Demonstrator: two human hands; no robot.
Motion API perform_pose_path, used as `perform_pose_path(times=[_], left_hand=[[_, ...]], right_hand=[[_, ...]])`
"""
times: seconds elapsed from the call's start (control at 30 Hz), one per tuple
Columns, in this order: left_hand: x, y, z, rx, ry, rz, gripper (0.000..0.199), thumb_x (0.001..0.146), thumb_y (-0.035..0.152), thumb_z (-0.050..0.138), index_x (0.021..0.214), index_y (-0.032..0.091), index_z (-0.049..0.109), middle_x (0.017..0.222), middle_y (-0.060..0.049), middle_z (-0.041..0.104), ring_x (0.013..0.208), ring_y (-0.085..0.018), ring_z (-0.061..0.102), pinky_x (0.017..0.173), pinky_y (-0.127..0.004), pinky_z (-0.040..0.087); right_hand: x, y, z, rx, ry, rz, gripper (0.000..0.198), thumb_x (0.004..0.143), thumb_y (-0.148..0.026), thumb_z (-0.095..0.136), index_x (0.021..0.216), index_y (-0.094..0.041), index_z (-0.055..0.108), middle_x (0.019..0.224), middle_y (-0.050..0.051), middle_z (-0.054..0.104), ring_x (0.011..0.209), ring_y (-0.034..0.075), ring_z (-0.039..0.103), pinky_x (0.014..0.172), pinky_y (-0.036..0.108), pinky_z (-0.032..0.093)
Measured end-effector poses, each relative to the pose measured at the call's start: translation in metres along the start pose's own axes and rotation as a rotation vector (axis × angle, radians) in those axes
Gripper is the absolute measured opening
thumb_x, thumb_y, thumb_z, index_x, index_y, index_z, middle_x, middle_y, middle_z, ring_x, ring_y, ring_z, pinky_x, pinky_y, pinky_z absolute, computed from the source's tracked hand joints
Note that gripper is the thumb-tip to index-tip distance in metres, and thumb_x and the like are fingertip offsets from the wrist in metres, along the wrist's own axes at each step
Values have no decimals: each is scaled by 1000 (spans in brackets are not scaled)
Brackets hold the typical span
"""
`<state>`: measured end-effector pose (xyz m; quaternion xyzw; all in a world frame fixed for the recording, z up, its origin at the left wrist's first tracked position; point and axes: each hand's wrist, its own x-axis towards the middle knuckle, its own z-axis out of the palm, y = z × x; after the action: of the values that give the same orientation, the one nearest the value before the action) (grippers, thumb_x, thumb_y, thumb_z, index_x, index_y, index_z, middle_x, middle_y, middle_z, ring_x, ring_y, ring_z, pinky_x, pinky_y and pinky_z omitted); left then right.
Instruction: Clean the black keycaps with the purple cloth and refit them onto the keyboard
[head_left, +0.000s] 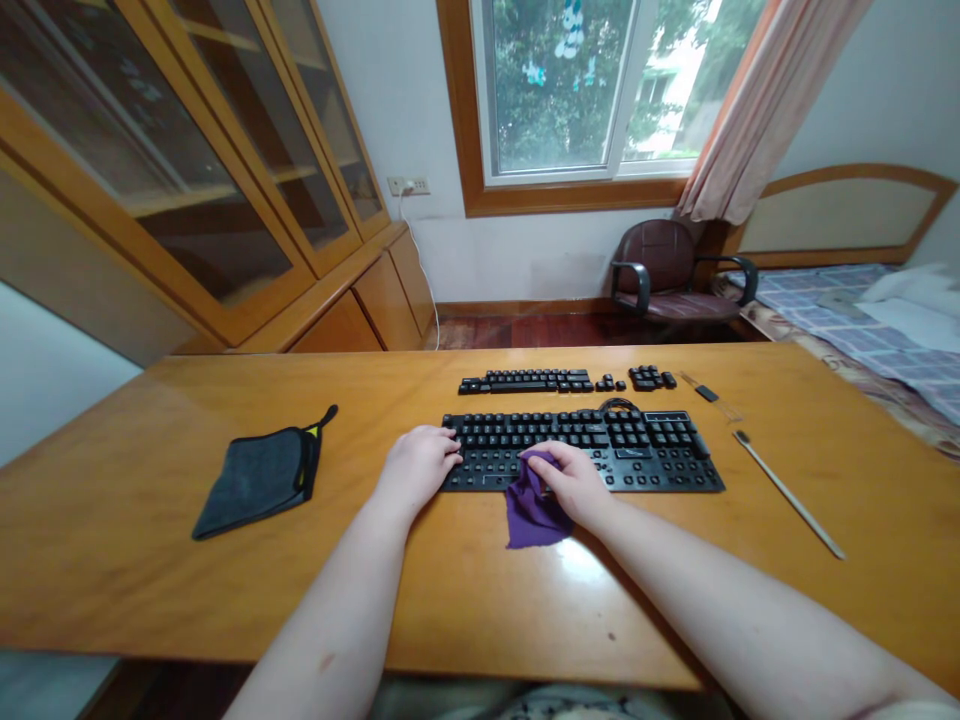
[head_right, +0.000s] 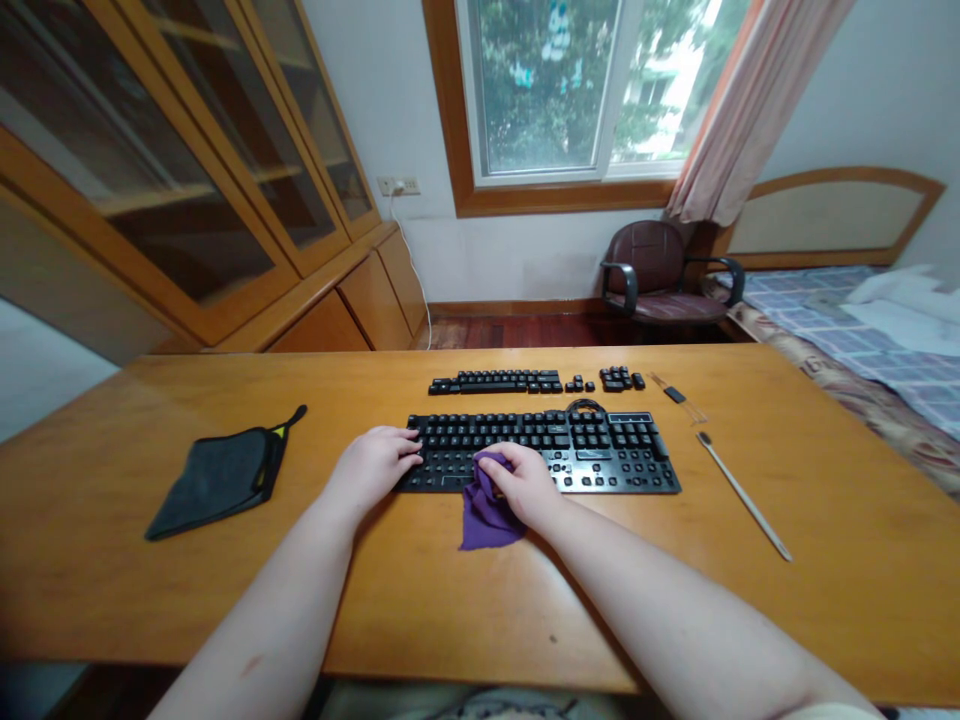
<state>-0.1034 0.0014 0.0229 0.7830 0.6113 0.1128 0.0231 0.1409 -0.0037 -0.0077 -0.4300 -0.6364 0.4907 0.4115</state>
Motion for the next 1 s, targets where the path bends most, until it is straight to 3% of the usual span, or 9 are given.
perform_pose_path(times=[1.0], left_hand=[[-1, 5, 0, 60, -26, 7, 18, 77, 30, 58, 88, 25, 72, 98, -2, 70, 93, -23, 60, 80, -32, 45]], right_hand=[[-1, 0, 1, 33, -16, 33, 24, 79, -37, 56, 87, -17, 66, 68, 2, 63, 54, 13, 54, 53, 24, 45]])
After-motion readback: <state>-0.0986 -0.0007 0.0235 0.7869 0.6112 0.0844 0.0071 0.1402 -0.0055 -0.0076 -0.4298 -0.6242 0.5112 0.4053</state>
